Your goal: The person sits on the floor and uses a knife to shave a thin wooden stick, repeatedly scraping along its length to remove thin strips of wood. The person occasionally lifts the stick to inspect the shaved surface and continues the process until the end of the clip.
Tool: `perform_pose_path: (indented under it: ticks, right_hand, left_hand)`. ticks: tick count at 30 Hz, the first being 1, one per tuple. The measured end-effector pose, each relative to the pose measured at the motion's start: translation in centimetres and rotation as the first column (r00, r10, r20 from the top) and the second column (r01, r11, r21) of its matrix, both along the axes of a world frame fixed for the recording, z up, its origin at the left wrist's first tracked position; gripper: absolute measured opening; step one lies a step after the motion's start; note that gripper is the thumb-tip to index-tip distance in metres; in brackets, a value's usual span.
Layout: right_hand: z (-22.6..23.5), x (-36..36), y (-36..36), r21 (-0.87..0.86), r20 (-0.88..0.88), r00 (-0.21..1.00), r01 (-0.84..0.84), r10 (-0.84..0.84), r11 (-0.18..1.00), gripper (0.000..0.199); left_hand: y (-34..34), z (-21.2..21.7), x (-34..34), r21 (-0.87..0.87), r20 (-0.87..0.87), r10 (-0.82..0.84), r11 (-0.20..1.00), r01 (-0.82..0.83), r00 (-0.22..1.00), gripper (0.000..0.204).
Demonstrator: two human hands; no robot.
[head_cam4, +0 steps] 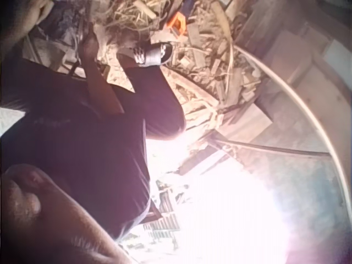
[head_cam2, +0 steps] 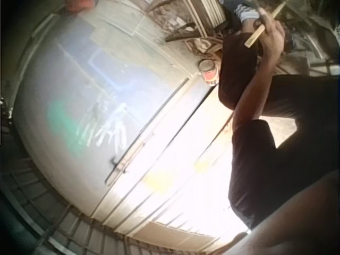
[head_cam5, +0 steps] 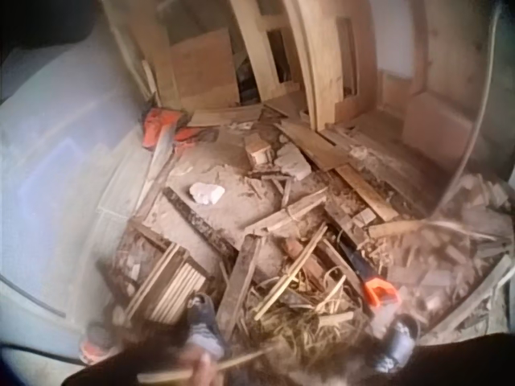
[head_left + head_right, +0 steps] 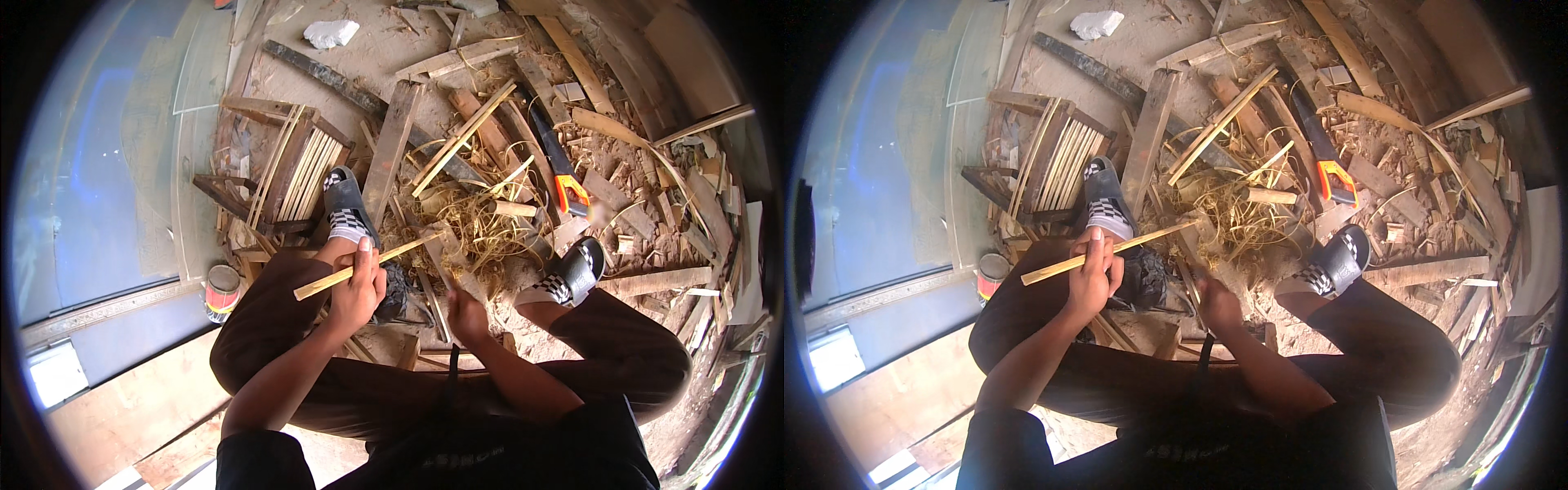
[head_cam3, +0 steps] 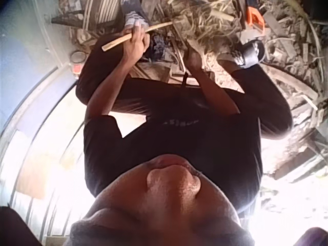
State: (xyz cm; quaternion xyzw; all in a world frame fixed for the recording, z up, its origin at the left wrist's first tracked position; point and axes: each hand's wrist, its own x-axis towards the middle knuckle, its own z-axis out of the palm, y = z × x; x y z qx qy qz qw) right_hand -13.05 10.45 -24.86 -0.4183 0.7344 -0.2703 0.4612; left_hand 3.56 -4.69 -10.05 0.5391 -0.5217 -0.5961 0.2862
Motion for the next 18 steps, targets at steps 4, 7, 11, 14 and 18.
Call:
perform_pose_path:
  ticks: [4, 7, 11, 14, 18]
  right_hand:
    - [-0.3, -0.1, 0.0, 0.145, -0.013, 1.0, -0.017, 0.019, 0.989, 0.039]
    - [0.8, 1.3, 0.6, -0.299, 0.046, 0.998, -0.022, 0.038, 0.954, 0.04]
    - [-2.4, -0.5, 1.5, 0.115, -0.108, 0.993, 0.052, -0.04, 0.992, 0.041]
    - [-1.9, -0.3, 2.4, 0.12, 0.042, 0.999, -0.008, 0.003, 0.993, 0.042]
    - [-1.8, 0.3, 3.4, -0.095, 0.001, 1.0, 0.012, -0.012, 0.995, 0.041]
  left_hand:
    - [0.4, 2.1, -1.7, 0.211, -0.056, 0.044, 0.977, -0.031, 0.997, 0.051]
    - [-0.2, 1.8, -1.7, 0.072, -0.099, 0.017, 0.997, -0.01, 0.995, 0.052]
    - [-0.3, 1.3, -1.5, 0.024, -0.134, 0.05, 0.999, -0.047, 0.99, 0.049]
    - [0.6, 2.6, -1.7, 0.117, -0.115, 0.002, 0.993, 0.011, 0.993, 0.05]
    - [0.5, 2.2, -2.1, -0.016, -0.015, -0.048, 0.999, 0.048, 0.999, 0.051]
